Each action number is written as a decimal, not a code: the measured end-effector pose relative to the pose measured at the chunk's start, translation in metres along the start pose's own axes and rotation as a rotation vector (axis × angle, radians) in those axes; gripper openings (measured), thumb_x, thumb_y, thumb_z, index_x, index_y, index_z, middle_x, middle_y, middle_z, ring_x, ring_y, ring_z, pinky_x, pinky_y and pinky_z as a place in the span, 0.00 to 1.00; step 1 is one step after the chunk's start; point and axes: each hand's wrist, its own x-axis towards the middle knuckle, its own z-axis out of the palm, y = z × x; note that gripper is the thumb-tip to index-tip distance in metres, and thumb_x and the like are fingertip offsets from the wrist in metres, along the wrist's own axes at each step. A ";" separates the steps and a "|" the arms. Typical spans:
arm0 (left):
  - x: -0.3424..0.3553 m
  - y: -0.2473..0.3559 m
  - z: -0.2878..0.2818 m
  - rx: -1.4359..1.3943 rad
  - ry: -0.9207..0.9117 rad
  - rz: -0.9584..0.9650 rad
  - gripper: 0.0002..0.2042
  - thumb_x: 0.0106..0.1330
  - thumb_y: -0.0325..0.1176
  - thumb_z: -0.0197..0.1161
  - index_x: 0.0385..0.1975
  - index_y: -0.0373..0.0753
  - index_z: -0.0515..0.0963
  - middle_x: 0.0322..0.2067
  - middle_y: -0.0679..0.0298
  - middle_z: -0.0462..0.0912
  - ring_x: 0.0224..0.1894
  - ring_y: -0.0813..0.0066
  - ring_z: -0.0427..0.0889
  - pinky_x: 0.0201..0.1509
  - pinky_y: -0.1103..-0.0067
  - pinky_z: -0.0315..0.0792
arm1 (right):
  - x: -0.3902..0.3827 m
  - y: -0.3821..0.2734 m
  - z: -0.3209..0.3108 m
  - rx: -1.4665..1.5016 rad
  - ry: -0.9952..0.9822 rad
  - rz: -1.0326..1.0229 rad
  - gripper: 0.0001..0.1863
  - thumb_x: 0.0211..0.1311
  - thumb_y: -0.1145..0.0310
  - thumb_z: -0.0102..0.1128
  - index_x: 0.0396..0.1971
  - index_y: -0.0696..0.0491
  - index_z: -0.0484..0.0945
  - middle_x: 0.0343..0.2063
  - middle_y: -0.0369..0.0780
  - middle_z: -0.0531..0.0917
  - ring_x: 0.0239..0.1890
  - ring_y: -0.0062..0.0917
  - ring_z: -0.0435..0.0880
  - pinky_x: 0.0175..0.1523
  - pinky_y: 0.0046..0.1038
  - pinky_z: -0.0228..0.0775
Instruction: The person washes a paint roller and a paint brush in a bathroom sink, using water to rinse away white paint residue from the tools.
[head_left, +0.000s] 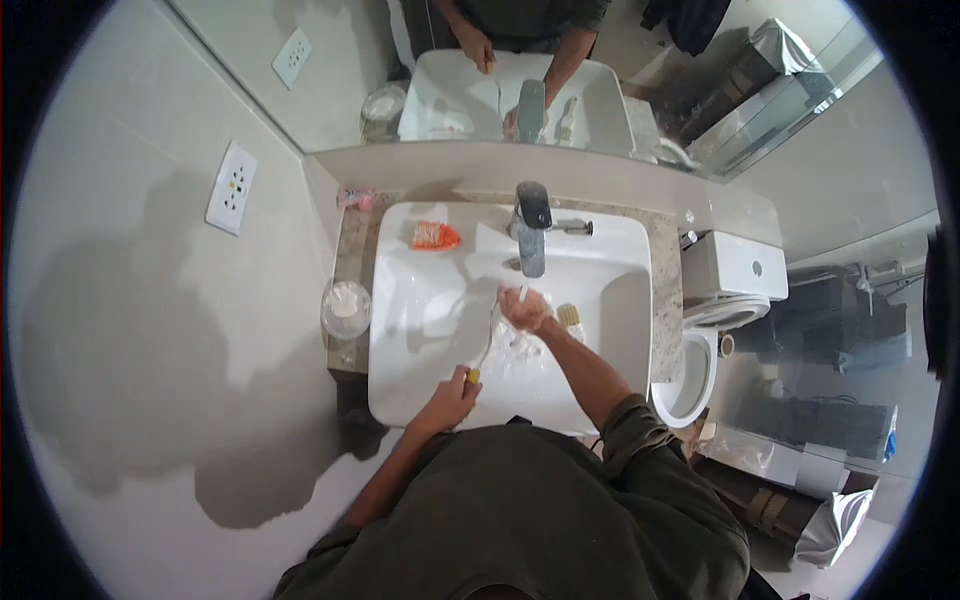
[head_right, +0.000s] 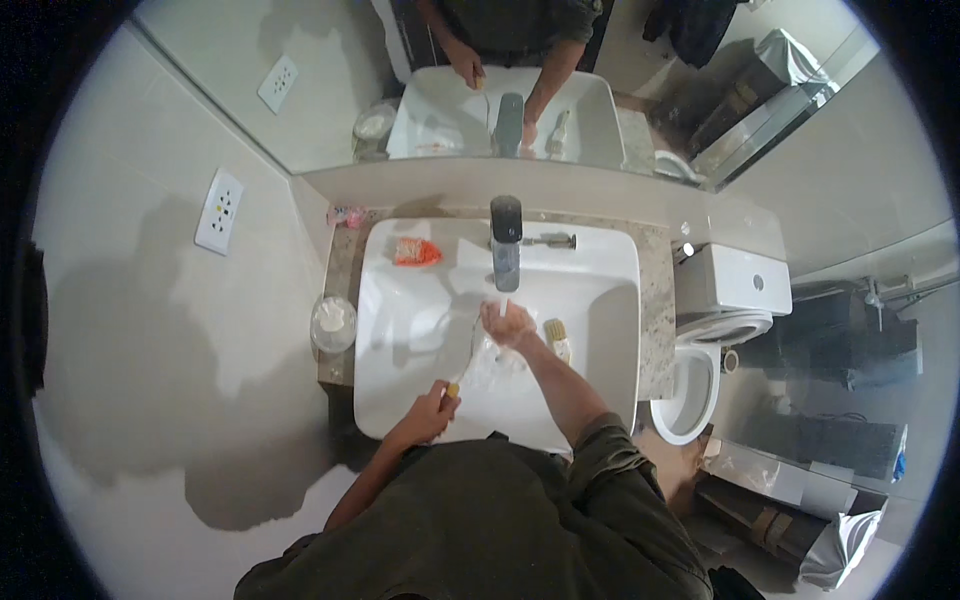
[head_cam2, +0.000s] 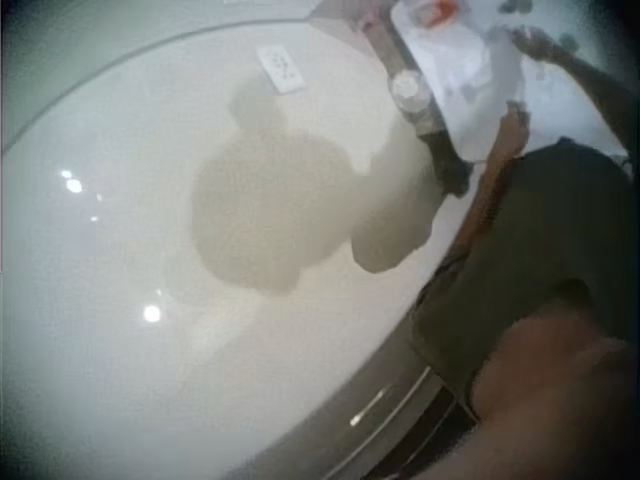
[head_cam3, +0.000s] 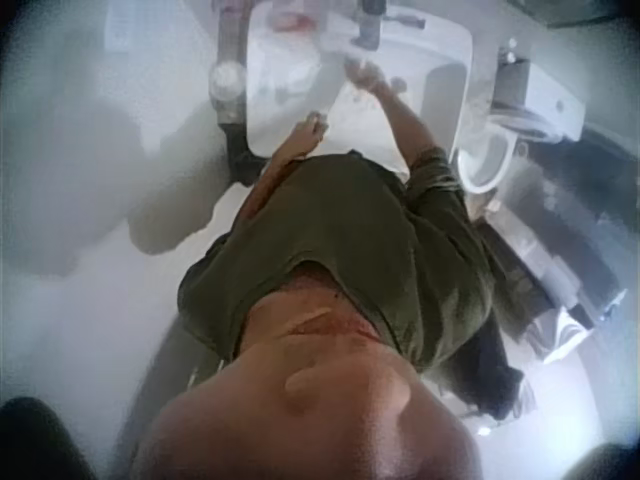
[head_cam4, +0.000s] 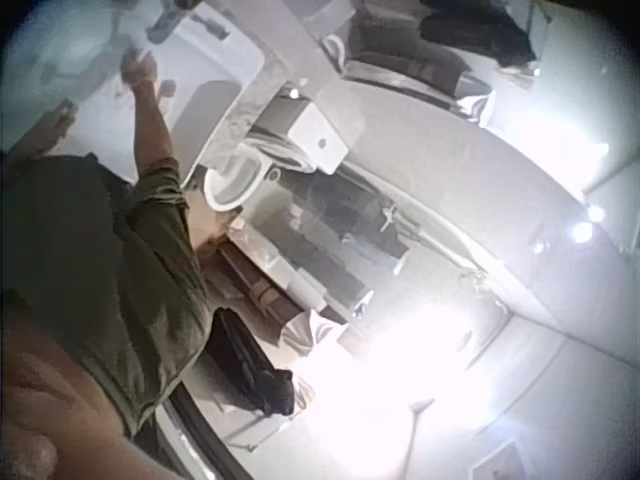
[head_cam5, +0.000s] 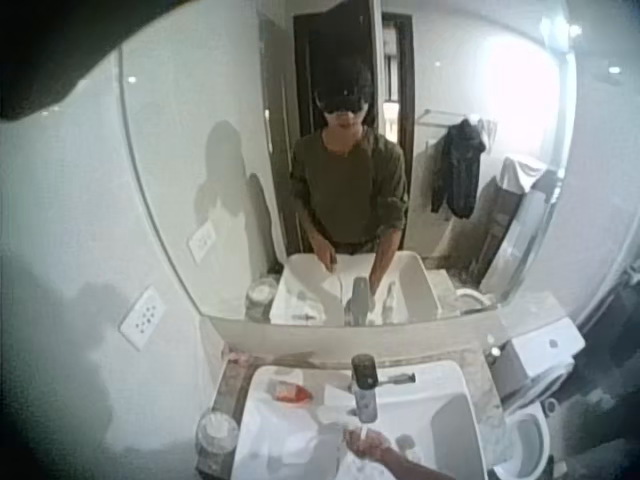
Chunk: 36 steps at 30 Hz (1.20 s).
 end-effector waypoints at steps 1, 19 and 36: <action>-0.008 0.006 -0.003 -0.119 -0.084 -0.108 0.17 0.71 0.39 0.54 0.49 0.30 0.68 0.21 0.59 0.78 0.19 0.70 0.77 0.22 0.71 0.70 | 0.004 -0.009 -0.011 0.285 -0.472 0.213 0.23 0.67 0.65 0.38 0.59 0.55 0.67 0.47 0.49 0.77 0.39 0.44 0.81 0.41 0.45 0.75; 0.001 -0.005 0.001 -0.398 -0.072 -0.110 0.17 0.72 0.43 0.55 0.49 0.34 0.70 0.20 0.70 0.70 0.15 0.86 0.65 0.15 0.84 0.61 | 0.008 0.011 -0.017 0.477 -0.377 0.298 0.22 0.72 0.51 0.39 0.52 0.52 0.69 0.38 0.53 0.81 0.38 0.51 0.81 0.44 0.49 0.74; 0.002 -0.006 -0.005 -0.312 -0.027 -0.064 0.17 0.71 0.43 0.55 0.45 0.32 0.73 0.19 0.68 0.72 0.15 0.82 0.69 0.17 0.79 0.64 | -0.003 0.037 0.035 0.382 -0.156 -0.155 0.19 0.68 0.65 0.49 0.54 0.58 0.71 0.46 0.48 0.80 0.50 0.40 0.79 0.56 0.37 0.71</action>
